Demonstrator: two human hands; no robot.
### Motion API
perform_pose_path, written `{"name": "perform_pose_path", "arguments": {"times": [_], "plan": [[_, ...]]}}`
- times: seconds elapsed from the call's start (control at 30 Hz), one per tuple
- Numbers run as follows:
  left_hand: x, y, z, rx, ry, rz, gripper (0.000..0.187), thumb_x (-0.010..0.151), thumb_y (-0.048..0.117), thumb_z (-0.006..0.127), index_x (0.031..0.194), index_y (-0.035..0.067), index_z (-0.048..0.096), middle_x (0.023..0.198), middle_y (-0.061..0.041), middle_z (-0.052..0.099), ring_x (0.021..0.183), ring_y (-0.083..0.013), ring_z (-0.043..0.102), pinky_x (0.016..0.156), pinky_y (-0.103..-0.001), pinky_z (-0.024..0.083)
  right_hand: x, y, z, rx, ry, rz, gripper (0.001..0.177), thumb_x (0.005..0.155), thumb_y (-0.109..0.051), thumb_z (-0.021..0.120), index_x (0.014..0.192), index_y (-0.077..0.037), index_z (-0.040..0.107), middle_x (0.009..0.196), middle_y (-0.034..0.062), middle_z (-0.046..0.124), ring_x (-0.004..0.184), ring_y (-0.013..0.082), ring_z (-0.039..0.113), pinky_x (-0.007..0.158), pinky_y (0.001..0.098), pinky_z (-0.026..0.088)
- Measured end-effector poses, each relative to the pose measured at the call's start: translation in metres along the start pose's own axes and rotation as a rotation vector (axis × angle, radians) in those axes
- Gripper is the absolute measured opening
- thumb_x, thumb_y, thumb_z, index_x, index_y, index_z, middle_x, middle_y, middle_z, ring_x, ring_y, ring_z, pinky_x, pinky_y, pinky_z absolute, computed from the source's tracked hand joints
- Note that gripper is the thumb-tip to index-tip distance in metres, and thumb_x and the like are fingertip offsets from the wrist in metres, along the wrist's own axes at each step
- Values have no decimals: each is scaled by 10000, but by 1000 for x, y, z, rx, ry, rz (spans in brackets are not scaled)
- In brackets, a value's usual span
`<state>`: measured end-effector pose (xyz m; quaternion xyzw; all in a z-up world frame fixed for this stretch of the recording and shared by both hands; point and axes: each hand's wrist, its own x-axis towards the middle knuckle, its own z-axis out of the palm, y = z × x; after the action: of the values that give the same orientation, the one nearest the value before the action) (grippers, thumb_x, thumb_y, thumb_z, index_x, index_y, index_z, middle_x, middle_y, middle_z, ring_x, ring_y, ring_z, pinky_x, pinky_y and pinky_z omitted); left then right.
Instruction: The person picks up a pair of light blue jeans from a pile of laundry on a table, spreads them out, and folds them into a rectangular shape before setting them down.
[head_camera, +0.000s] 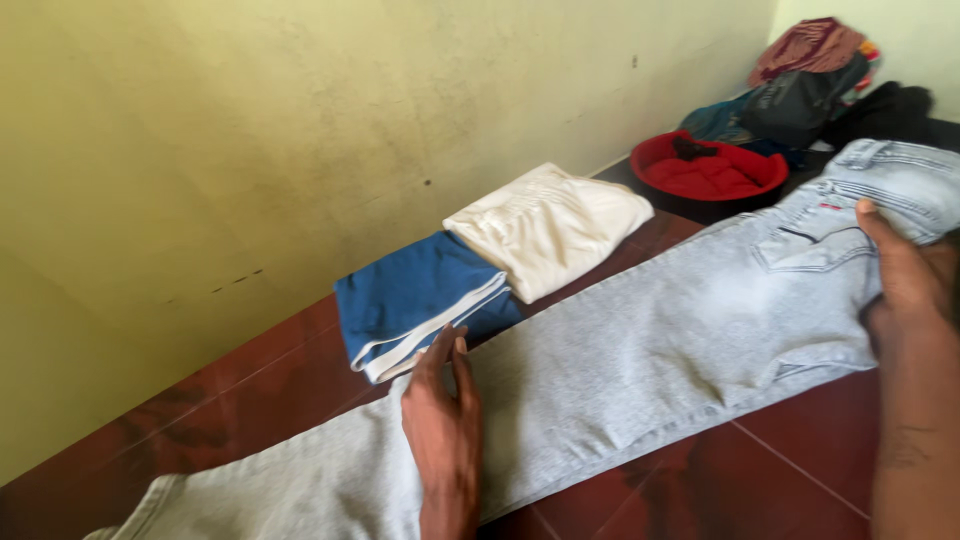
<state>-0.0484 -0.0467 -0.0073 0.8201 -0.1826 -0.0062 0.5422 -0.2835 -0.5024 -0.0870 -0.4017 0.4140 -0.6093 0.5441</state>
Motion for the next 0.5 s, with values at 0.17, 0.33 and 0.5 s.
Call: {"name": "perform_pose_path", "arguments": {"times": [0.17, 0.33, 0.5], "plan": [[-4, -11, -10, 543, 95, 354, 447, 911, 264, 663, 1344, 152, 657, 1518, -138, 516, 1446, -315, 436, 1202, -578, 178, 11, 14, 1, -272, -27, 225, 776, 897, -378, 867, 1469, 6, 510, 1263, 214, 694, 1123, 349, 723, 957, 464, 587], [-4, 0, -17, 393, 52, 213, 486, 874, 246, 702, 1355, 181, 665, 1589, -146, 427, 1397, -321, 400, 1196, -506, 247, -46, -33, 21, -1138, -90, -338, 674, 885, -344, 865, 1430, -45, 607, 1250, 225, 710, 1072, 369, 718, 926, 478, 567], [-5, 0, -29, 79, 151, 287, 389, 949, 188, 637, 1312, 49, 639, 1495, -248, 475, 1345, -413, 481, 1049, -491, 446, -197, -53, 141, -512, -950, -522, 198, 783, -45, 714, 968, -88, 771, 1296, 99, 694, 1027, 281, 740, 835, 386, 603]]}}
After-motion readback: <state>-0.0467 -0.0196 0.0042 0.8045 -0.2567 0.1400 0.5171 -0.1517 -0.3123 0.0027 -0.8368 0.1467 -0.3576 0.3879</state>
